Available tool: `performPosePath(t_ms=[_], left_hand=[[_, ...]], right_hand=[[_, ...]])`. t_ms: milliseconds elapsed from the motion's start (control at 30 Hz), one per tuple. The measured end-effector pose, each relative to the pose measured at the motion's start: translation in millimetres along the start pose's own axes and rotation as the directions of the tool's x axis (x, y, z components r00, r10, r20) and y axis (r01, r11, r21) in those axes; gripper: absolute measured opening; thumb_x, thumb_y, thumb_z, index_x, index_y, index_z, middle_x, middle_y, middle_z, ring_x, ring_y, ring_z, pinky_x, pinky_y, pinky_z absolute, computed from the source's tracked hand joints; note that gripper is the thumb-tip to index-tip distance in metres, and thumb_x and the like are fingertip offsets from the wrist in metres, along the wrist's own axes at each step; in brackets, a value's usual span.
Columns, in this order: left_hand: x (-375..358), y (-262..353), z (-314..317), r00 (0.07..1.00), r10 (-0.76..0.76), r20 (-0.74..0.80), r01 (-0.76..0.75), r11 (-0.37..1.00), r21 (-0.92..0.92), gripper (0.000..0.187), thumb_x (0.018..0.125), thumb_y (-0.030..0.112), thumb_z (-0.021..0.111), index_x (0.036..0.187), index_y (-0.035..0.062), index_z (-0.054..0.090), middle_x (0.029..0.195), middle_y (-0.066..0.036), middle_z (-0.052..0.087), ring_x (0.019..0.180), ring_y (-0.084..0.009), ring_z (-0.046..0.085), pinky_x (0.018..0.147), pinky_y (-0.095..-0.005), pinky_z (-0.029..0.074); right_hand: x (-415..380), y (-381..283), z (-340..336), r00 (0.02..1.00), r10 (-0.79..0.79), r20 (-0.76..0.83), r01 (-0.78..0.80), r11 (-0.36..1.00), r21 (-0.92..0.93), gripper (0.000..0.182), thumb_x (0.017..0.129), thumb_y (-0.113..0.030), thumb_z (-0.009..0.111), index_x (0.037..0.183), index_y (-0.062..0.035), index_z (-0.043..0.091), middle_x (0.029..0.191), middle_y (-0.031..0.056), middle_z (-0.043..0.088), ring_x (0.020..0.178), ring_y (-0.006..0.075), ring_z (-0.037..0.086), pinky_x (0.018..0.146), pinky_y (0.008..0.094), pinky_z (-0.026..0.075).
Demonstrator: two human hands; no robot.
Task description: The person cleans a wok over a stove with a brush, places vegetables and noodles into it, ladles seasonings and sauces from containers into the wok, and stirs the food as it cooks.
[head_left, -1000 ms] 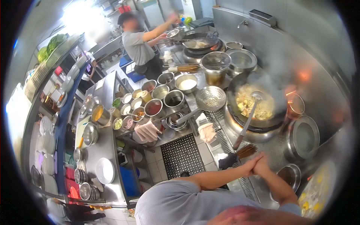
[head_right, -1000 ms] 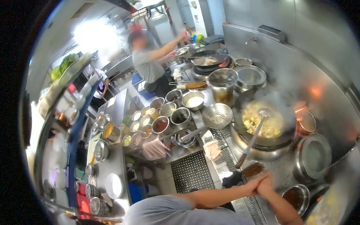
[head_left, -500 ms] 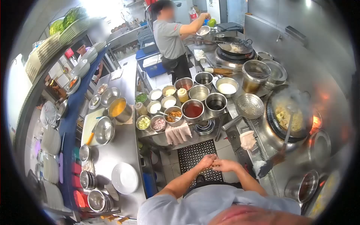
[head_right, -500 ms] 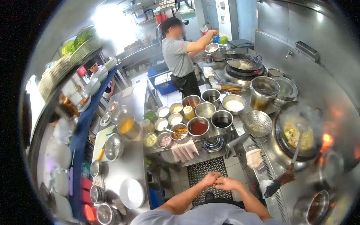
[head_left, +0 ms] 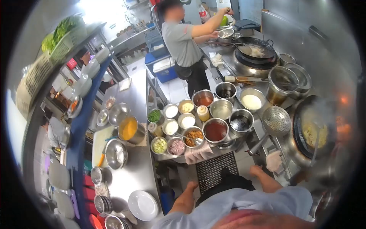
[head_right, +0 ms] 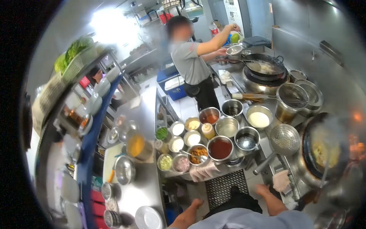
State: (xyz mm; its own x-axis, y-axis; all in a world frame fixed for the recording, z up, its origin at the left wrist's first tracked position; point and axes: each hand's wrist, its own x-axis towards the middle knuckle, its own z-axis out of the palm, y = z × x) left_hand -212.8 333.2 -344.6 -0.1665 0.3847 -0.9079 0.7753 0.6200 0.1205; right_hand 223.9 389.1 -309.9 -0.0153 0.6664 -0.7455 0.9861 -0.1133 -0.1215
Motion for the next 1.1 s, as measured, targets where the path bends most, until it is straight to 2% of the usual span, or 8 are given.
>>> performPosePath(t_ms=[200,400,467,633,733,800,867,1100], left_hand=[[30.9,18.2,-36.9,0.600,0.091,-0.794,-0.491,0.827,-0.276,0.070,0.073,0.008,0.056,0.140,0.0015,0.035,0.109,-0.026,0.062,0.088,-0.0345,0.067,0.080,-0.0384,0.052],[80.6,53.2,-78.9,0.520,0.825,-0.222,-0.805,0.560,0.196,0.038,0.072,-0.001,0.055,0.110,-0.0029,0.059,0.102,-0.020,0.065,0.085,-0.0329,0.065,0.081,-0.0365,0.053],[27.3,70.6,-73.6,0.761,0.649,-0.008,-0.361,0.414,-0.836,0.024,0.076,0.000,0.054,0.098,-0.0065,0.063,0.103,-0.018,0.065,0.083,-0.0291,0.066,0.077,-0.0371,0.056],[57.2,25.1,-34.9,0.930,0.355,-0.089,-0.047,-0.124,-0.991,0.029,0.091,0.015,0.049,0.112,-0.0035,0.056,0.100,-0.013,0.064,0.084,-0.0276,0.066,0.072,-0.0384,0.057],[67.4,4.2,-21.3,0.769,0.634,0.076,0.042,0.069,-0.997,0.031,0.091,0.021,0.051,0.114,0.0012,0.056,0.104,-0.013,0.062,0.092,-0.0283,0.064,0.079,-0.0403,0.054],[59.0,-12.1,-11.7,0.787,0.611,0.087,0.021,0.115,-0.993,0.031,0.091,0.021,0.051,0.113,0.0013,0.057,0.103,-0.013,0.062,0.092,-0.0279,0.063,0.079,-0.0400,0.054],[46.3,-15.7,-17.5,0.797,0.599,0.077,-0.018,0.151,-0.988,0.031,0.091,0.022,0.051,0.112,0.0013,0.057,0.103,-0.013,0.062,0.092,-0.0275,0.063,0.080,-0.0397,0.054],[39.7,-46.3,-58.7,0.826,0.557,0.084,-0.177,0.398,-0.900,0.032,0.091,0.025,0.052,0.110,0.0013,0.058,0.102,-0.013,0.063,0.092,-0.0260,0.063,0.080,-0.0387,0.053]], right_hand=[[29.0,-78.9,-25.6,0.962,-0.249,0.110,0.252,0.968,-0.010,0.033,0.074,-0.022,0.062,0.098,-0.0015,0.068,0.097,0.0200,0.068,0.093,0.0335,0.065,0.083,0.0444,0.051],[74.6,-182.2,13.7,0.738,-0.611,-0.286,0.640,0.768,0.008,0.050,0.077,-0.033,0.067,0.118,-0.0068,0.059,0.102,0.0190,0.067,0.086,0.0352,0.066,0.078,0.0428,0.053],[75.7,-218.6,25.5,0.715,-0.549,-0.433,0.599,0.800,-0.026,0.053,0.077,-0.037,0.067,0.120,-0.0067,0.058,0.109,0.0186,0.065,0.093,0.0357,0.065,0.075,0.0433,0.053],[12.9,-280.3,-32.2,0.772,-0.634,-0.040,0.610,0.723,0.326,0.052,0.081,-0.046,0.065,0.111,-0.0031,0.059,0.095,0.0148,0.066,0.082,0.0272,0.064,0.063,0.0392,0.050],[-34.6,-306.1,-58.4,0.659,-0.672,0.339,-0.161,0.314,0.936,0.034,0.092,-0.036,0.057,0.085,-0.0032,0.065,0.070,0.0062,0.063,0.062,0.0068,0.058,0.053,0.0263,0.044],[-25.5,-307.7,-69.7,0.938,-0.339,0.068,0.152,0.580,0.800,0.029,0.091,-0.030,0.056,0.082,-0.0045,0.066,0.068,0.0063,0.064,0.060,0.0151,0.061,0.053,0.0322,0.047],[48.3,-326.9,-11.3,0.510,0.017,-0.860,0.717,0.544,0.436,0.029,0.091,-0.029,0.053,0.081,-0.0050,0.067,0.068,0.0097,0.065,0.064,0.0285,0.064,0.060,0.0396,0.050],[29.8,-338.8,-12.3,0.611,-0.344,-0.713,0.635,0.751,0.181,0.037,0.090,-0.036,0.052,0.114,-0.0073,0.057,0.117,0.0241,0.055,0.099,0.0424,0.057,0.089,0.0494,0.043]])
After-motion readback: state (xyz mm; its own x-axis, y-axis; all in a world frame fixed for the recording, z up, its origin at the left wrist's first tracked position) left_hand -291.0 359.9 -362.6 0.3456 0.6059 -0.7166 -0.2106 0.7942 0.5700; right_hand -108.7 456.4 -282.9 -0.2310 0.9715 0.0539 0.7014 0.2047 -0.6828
